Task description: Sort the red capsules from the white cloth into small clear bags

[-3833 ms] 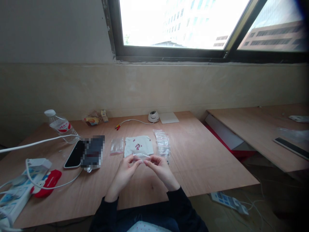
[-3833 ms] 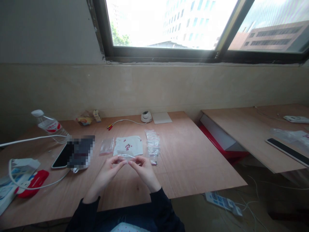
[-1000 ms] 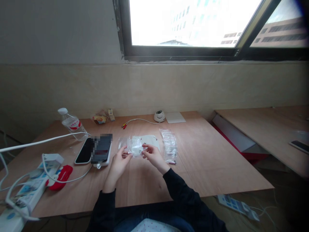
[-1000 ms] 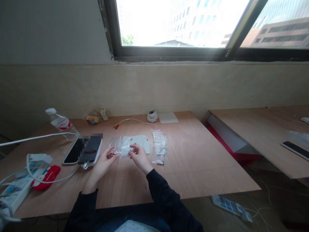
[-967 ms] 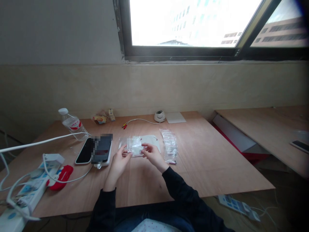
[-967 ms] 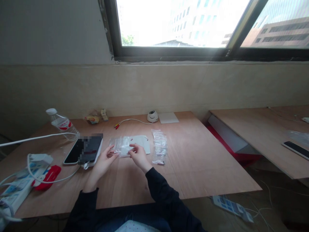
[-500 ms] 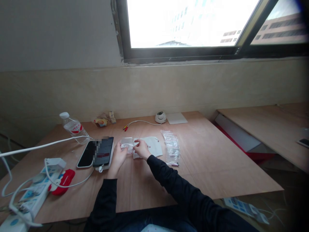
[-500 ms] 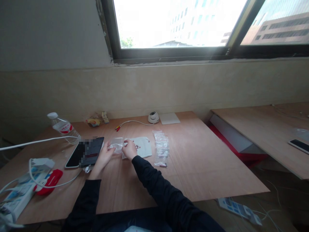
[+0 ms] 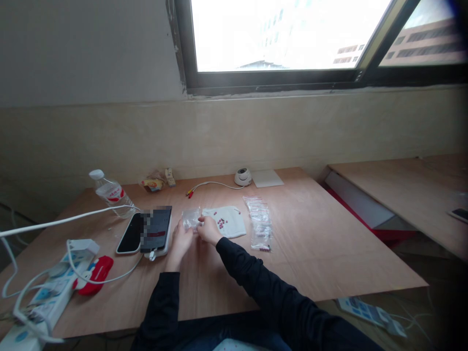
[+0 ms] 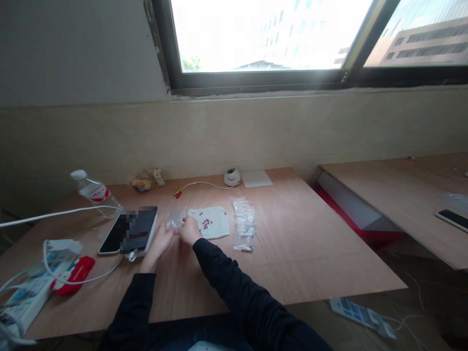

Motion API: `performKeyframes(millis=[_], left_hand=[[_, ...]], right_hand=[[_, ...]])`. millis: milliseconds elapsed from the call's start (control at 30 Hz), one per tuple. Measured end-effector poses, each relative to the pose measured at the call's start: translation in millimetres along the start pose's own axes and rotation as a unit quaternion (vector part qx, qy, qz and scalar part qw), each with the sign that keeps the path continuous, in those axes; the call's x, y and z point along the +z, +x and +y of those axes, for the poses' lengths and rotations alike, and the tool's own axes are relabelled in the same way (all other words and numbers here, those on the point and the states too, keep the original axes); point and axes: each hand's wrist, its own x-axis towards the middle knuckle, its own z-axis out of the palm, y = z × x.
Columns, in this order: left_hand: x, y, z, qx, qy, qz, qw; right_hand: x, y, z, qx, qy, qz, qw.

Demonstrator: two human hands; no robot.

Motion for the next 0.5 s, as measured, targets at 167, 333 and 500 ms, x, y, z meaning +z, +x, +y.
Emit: performKeyframes(millis=[167,333,500], left_hand=[[1.2,-1.3,-4.4,-0.004,0.028,-0.003,1.0],[2.7,0.4,-7.1,-0.003,0.054,-0.009,0.999],[4.0,0.2,-8.6,-0.008,0.09,-0.003,0.996]], right_hand=[[0.9,-0.3,-0.8,0.02,-0.017,0.0,1.0],[2.3,3.5,1.6,0.021,-0.019,-0.02,0.999],[4.8,1.6,3.3,0.022,-0.013,-0.018,0.999]])
